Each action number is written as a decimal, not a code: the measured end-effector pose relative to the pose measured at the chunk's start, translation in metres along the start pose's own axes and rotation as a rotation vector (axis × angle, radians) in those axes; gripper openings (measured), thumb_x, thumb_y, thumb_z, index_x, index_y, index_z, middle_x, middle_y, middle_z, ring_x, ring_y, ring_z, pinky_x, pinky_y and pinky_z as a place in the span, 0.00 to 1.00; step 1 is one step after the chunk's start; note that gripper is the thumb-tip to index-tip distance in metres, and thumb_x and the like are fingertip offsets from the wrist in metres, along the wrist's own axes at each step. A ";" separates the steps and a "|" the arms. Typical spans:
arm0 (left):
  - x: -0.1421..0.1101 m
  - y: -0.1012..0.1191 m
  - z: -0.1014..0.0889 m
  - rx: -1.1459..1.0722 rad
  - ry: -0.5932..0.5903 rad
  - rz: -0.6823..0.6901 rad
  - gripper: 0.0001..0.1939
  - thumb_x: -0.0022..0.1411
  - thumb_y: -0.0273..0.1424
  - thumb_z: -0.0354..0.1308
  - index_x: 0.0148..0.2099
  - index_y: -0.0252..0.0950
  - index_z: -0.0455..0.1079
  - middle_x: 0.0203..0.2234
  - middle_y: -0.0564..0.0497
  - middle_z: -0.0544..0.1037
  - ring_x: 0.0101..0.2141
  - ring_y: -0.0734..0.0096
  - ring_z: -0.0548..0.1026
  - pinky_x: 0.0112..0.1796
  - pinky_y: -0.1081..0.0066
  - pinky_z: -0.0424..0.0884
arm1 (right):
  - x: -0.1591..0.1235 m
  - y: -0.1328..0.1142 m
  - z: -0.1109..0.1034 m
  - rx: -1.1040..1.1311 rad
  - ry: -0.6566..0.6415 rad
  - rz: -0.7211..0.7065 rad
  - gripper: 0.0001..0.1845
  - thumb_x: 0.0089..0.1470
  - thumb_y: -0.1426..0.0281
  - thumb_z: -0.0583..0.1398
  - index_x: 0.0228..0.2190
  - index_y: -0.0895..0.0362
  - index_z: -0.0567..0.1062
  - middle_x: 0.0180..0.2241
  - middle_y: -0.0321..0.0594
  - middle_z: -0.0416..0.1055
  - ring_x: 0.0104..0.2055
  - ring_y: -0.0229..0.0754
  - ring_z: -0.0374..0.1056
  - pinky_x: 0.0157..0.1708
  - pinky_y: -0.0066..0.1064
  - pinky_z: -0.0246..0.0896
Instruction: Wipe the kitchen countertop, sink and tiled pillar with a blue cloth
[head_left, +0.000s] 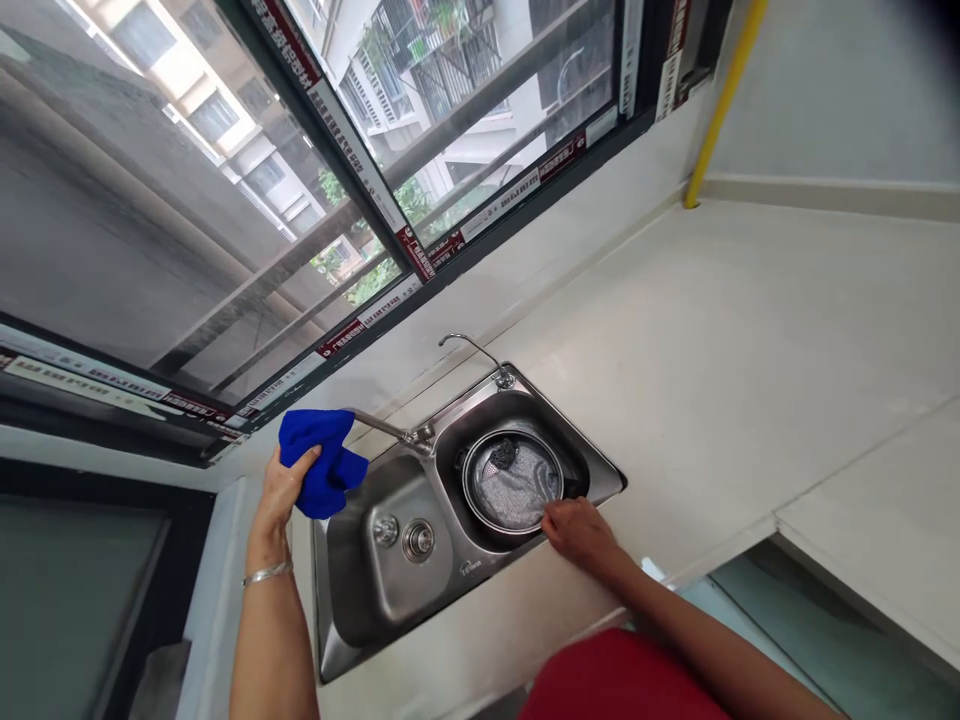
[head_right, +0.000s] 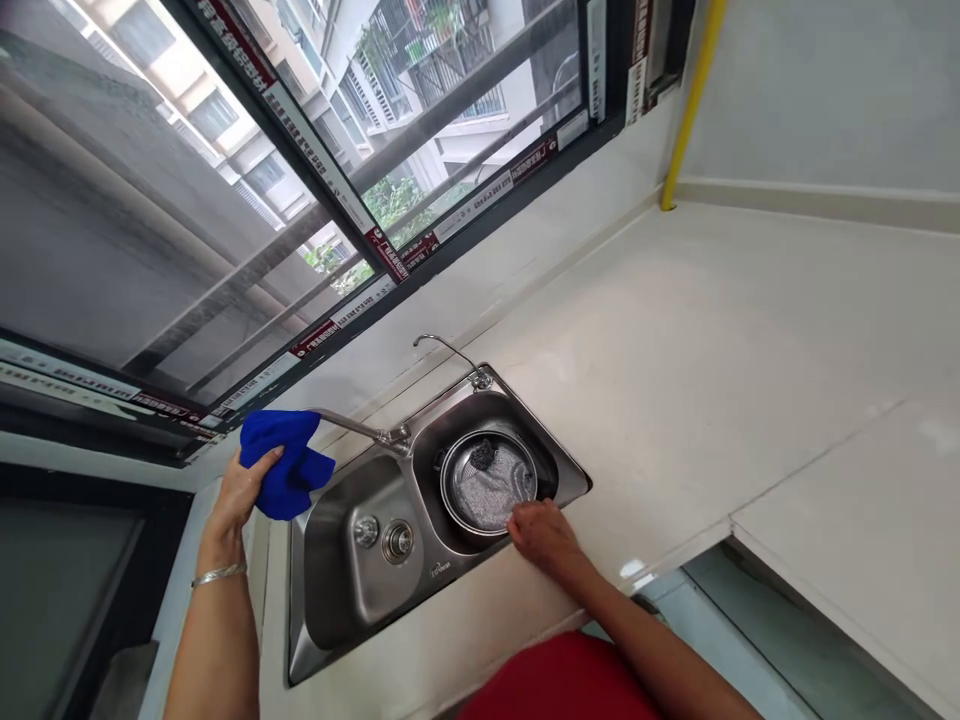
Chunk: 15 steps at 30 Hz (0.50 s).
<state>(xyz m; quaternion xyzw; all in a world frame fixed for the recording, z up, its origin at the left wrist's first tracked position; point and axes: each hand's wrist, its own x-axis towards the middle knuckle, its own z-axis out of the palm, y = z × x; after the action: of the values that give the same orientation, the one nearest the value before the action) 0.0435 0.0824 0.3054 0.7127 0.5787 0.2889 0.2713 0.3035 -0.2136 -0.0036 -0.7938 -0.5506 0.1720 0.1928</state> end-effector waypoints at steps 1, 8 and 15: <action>-0.005 -0.004 0.002 -0.009 0.038 0.007 0.35 0.47 0.47 0.67 0.55 0.37 0.69 0.46 0.44 0.80 0.43 0.58 0.78 0.50 0.57 0.75 | 0.000 0.000 0.000 -0.003 -0.003 0.000 0.14 0.60 0.70 0.52 0.30 0.57 0.76 0.34 0.43 0.79 0.38 0.44 0.74 0.41 0.34 0.54; -0.024 -0.025 0.013 -0.022 0.217 -0.014 0.36 0.48 0.47 0.65 0.57 0.37 0.67 0.48 0.45 0.78 0.47 0.57 0.77 0.52 0.56 0.73 | 0.000 -0.002 -0.002 -0.002 -0.009 0.005 0.14 0.60 0.70 0.52 0.30 0.57 0.76 0.35 0.44 0.79 0.39 0.46 0.74 0.43 0.35 0.54; -0.002 0.009 0.004 0.494 0.117 0.038 0.27 0.53 0.41 0.59 0.54 0.36 0.67 0.41 0.41 0.80 0.44 0.50 0.78 0.47 0.53 0.74 | 0.002 -0.001 -0.002 0.010 -0.017 0.005 0.14 0.61 0.69 0.52 0.31 0.57 0.76 0.35 0.44 0.79 0.39 0.46 0.74 0.42 0.36 0.54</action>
<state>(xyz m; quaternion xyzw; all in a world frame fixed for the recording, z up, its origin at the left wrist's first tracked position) 0.0522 0.0783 0.3088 0.7501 0.6331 0.1846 0.0495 0.3038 -0.2114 -0.0017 -0.7926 -0.5495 0.1820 0.1915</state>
